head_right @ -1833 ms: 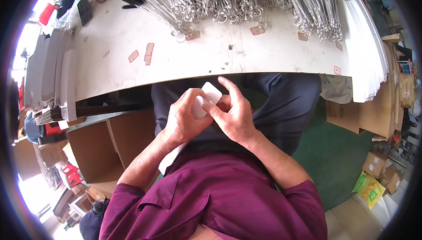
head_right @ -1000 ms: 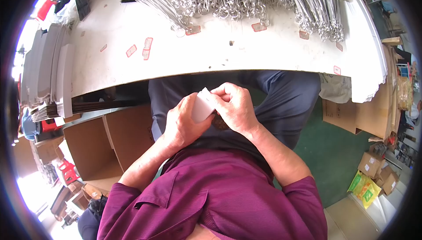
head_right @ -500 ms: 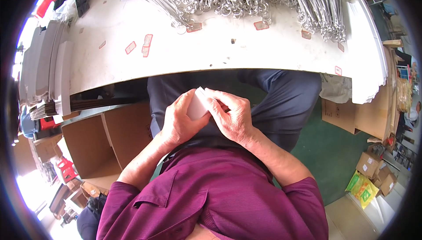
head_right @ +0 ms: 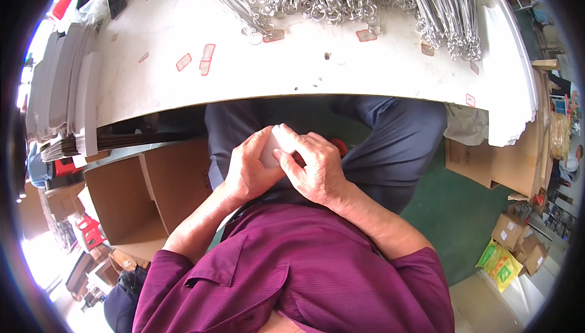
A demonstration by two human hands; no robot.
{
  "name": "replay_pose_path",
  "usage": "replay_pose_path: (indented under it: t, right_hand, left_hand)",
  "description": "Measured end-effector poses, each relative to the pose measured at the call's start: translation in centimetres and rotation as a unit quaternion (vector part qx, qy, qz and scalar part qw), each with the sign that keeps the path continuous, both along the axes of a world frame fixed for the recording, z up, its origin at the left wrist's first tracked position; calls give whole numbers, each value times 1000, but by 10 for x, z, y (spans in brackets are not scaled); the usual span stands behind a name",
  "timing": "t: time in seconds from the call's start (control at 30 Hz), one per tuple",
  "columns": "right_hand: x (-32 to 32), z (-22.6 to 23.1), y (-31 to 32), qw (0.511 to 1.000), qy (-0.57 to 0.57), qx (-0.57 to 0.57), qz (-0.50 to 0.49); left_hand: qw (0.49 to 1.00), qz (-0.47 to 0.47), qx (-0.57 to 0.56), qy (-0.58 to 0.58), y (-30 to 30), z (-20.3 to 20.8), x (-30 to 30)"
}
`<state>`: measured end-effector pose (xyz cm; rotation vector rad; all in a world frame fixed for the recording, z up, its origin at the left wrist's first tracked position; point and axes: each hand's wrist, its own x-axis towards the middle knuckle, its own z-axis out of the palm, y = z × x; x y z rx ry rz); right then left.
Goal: Packaging wire brushes into white cardboard sleeves in an assembly environment.
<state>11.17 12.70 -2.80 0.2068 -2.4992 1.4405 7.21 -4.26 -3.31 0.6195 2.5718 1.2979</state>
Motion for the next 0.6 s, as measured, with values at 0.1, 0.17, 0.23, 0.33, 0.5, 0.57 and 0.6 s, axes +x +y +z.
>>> replay_pose_path:
  t: [0.1, 0.17, 0.23, 0.33, 0.5, 0.57, 0.6]
  right_hand:
    - [-1, 2, 0, 1000, -5, -1, 10]
    - [-4, 3, 0, 1000, 1, -5, 13]
    - [-5, 3, 2, 1000, -11, -6, 13]
    - [-10, -2, 0, 998, -15, -64, -5]
    - [-23, 18, 0, 980, -105, -160, -48]
    - [-36, 28, 8, 994, -33, -94, -44]
    - [-45, 36, 16, 999, 25, -1, -27]
  left_hand:
    - [1000, -4, -8, 0, -3, -3, 4]
    - [1000, -7, -19, -4, -2, -1, -1]
    - [1000, -4, -20, -2, 0, -2, 0]
    - [999, 11, -26, 21, 2, 7, 2]
    - [995, 0, -94, 30, -21, 43, -2]
    - [993, 16, -115, 34, -40, 53, 0]
    - [990, 31, -134, 31, -51, 58, -2]
